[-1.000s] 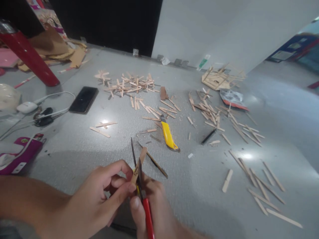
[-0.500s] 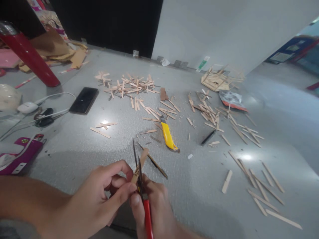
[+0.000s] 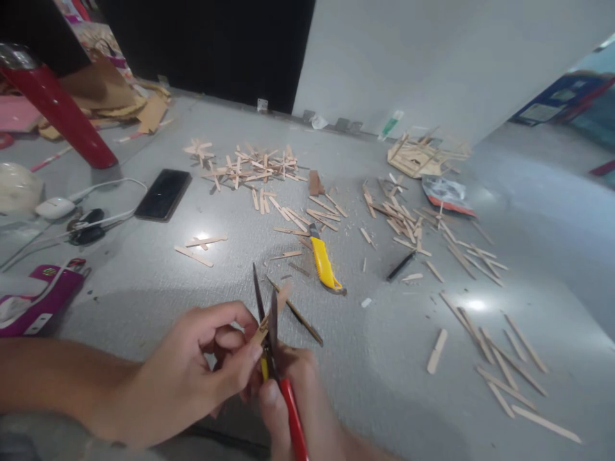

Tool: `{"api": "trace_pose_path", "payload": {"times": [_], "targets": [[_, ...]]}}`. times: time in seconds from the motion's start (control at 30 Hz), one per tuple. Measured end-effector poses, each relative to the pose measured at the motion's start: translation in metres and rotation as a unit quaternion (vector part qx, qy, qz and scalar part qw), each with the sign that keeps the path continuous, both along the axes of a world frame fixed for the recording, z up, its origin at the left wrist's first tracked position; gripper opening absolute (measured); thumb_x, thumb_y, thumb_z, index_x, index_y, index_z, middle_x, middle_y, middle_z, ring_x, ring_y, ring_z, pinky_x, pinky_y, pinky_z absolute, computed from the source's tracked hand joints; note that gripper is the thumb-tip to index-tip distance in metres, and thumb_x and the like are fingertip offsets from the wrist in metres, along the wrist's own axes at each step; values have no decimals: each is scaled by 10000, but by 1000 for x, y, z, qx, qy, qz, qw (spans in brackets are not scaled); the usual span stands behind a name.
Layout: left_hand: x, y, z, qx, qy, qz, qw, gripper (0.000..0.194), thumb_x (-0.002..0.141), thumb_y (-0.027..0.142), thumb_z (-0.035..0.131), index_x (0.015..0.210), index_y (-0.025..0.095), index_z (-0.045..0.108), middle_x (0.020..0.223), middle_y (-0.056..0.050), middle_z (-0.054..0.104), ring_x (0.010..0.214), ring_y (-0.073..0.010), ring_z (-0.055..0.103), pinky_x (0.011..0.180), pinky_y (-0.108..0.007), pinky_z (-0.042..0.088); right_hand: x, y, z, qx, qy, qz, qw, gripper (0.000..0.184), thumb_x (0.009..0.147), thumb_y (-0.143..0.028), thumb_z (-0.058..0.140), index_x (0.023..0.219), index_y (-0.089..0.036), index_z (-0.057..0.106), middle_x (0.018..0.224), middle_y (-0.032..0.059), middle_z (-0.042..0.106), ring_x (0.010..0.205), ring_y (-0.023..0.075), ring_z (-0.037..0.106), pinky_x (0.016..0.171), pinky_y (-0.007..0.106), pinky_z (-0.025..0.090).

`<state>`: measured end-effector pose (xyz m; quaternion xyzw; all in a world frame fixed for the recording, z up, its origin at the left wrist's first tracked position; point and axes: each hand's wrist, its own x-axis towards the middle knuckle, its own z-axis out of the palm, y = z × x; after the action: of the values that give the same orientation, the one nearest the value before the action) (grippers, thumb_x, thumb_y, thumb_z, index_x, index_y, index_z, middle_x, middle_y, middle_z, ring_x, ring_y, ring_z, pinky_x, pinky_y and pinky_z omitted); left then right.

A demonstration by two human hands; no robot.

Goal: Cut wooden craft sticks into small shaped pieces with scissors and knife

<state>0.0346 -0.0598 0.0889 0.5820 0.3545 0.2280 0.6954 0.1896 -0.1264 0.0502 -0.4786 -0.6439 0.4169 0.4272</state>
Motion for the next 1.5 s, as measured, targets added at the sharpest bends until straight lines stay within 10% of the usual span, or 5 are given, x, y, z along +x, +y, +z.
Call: {"api": "trace_pose_path", "payload": {"times": [0.47, 0.8, 1.5], "targets": [[1, -4, -9, 119, 11, 32, 992, 218, 985, 307, 541, 807, 186, 504, 556, 49, 537, 422, -63, 488, 391, -135, 333, -3, 9, -10, -52, 118, 38, 991, 589, 1013, -669, 402, 1043, -193, 748, 758, 85, 705, 793, 268, 712, 721, 365, 593], [0, -12, -14, 35, -4, 5, 999, 228, 992, 336, 589, 851, 205, 467, 537, 81, 516, 378, -54, 480, 372, -107, 328, -6, 4, -13, -78, 117, 63, 988, 675, 1018, -702, 318, 969, -191, 756, 559, 42, 611, 727, 263, 712, 771, 383, 590], [-5, -9, -4, 66, 14, -4, 998, 192, 993, 327, 569, 908, 157, 599, 611, 28, 577, 526, -87, 509, 459, -159, 330, -1, 3, -10, 21, 48, -7, 999, 534, 1030, -624, 388, 831, -208, 656, 607, 18, 640, 504, 167, 607, 488, 292, 452]]}}
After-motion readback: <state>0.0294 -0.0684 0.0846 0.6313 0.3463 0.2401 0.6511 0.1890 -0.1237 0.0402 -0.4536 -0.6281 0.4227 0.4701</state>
